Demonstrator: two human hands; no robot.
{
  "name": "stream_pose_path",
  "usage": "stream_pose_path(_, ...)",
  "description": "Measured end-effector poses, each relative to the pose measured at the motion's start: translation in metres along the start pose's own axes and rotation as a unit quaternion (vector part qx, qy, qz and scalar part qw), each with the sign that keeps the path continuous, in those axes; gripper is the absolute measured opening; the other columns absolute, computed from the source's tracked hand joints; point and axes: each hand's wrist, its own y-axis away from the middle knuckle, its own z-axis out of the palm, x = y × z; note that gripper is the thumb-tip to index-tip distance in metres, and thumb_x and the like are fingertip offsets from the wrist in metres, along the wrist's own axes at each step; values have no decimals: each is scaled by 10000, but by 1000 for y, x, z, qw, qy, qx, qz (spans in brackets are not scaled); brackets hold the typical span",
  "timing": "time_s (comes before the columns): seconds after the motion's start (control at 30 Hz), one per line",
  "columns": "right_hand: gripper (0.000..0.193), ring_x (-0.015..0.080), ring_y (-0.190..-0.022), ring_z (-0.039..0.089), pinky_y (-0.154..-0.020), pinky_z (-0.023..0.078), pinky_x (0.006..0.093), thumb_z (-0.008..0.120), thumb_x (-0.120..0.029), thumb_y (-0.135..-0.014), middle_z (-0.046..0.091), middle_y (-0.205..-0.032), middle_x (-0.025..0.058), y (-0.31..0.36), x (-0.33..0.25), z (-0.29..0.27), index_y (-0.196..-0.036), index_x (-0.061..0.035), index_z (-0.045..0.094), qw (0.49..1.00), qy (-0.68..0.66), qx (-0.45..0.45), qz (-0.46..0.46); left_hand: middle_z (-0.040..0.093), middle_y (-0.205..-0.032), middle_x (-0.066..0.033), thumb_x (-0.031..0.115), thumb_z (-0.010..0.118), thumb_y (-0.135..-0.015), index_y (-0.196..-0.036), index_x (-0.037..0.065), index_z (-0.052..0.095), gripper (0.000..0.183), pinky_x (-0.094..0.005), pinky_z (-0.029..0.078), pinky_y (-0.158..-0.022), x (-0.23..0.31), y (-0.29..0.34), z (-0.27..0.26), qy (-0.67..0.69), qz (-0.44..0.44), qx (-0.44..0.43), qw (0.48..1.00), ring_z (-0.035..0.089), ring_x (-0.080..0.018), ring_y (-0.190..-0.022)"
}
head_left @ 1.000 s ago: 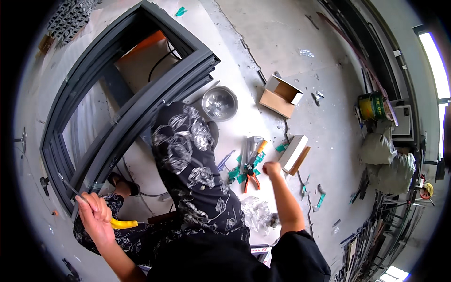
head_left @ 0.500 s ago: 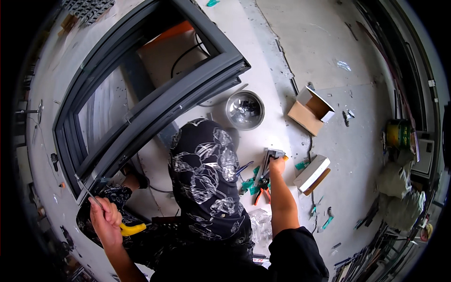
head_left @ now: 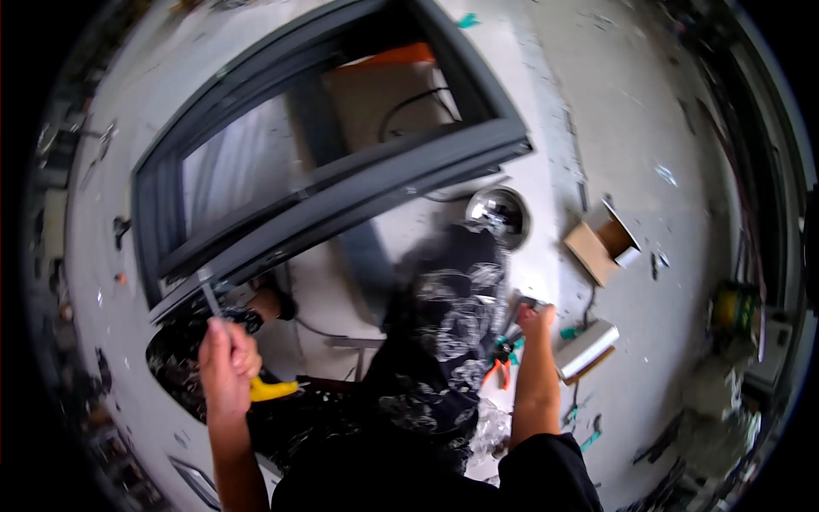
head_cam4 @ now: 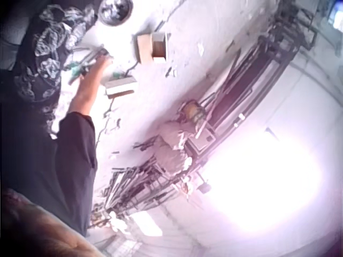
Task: The person attaches hardware to a metal window frame. They place screws into holes on a metal strip and use a screwdriver to tighten them, securing the components to the frame.
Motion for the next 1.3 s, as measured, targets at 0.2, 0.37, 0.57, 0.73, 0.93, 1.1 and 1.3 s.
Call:
stream_pose_path(0.2,198,259,-674,629,-598,615,338,627,-143,-892,616,-901,152,-22,-25,9,-1014,3,573,998,-31,11,-61,350,-622,40,417,423,-1042,-805,59,484,433,-225,219,-465,0,-2,-12,23,31,-17,999,286,-50,-512)
stream_pose_path(0.37,134,148,-515,541,-452,438,246,687,-47,-830,561,-609,51,147,-29,52,-727,-27,604,949,181,-128,-224,372,-667,39,271,483,-1038,-896,25,539,290,-215,287,-521,3,22,-46,29,43,-35,998,322,-57,-572)
stream_pose_path(0.57,207,81,-638,596,-550,496,221,637,-99,-921,638,-768,36,433,-51,101,-1081,31,645,699,309,-341,-547,589,-920,-95,247,478,-1032,-1024,-19,598,293,-334,496,-755,-25,13,-45,174,74,-208,960,581,-189,-831)
stream_pose_path(0.73,431,137,-740,652,-591,536,245,748,-75,-799,671,-916,79,554,57,109,-1181,67,607,544,455,-456,-538,349,-1503,-194,277,509,-1008,-1009,2,642,305,-657,361,-1063,-26,13,-18,281,53,-290,913,316,-389,-1410)
stream_pose_path(0.93,479,271,-752,692,-666,556,328,800,-116,-740,692,-916,171,575,186,102,-1163,20,619,288,508,-561,-587,338,-1529,-154,309,533,-997,-1019,15,651,318,-514,443,-1032,-35,20,-43,332,50,-257,906,440,-281,-1332)
stream_pose_path(1.1,530,329,-792,668,-716,544,381,804,-146,-725,685,-929,163,579,225,87,-1187,22,605,184,511,-565,-621,420,-1480,-122,316,517,-1007,-1034,27,645,317,-419,475,-995,-46,24,-74,394,44,-220,891,527,-233,-1224)
stream_pose_path(1.3,571,330,-949,627,-826,517,391,809,-128,-705,639,-1113,168,579,217,70,-1211,11,584,147,509,-577,-622,546,-1310,-87,340,533,-998,-1042,57,629,302,-481,501,-969,-59,19,-80,444,16,-168,880,598,-238,-1094)
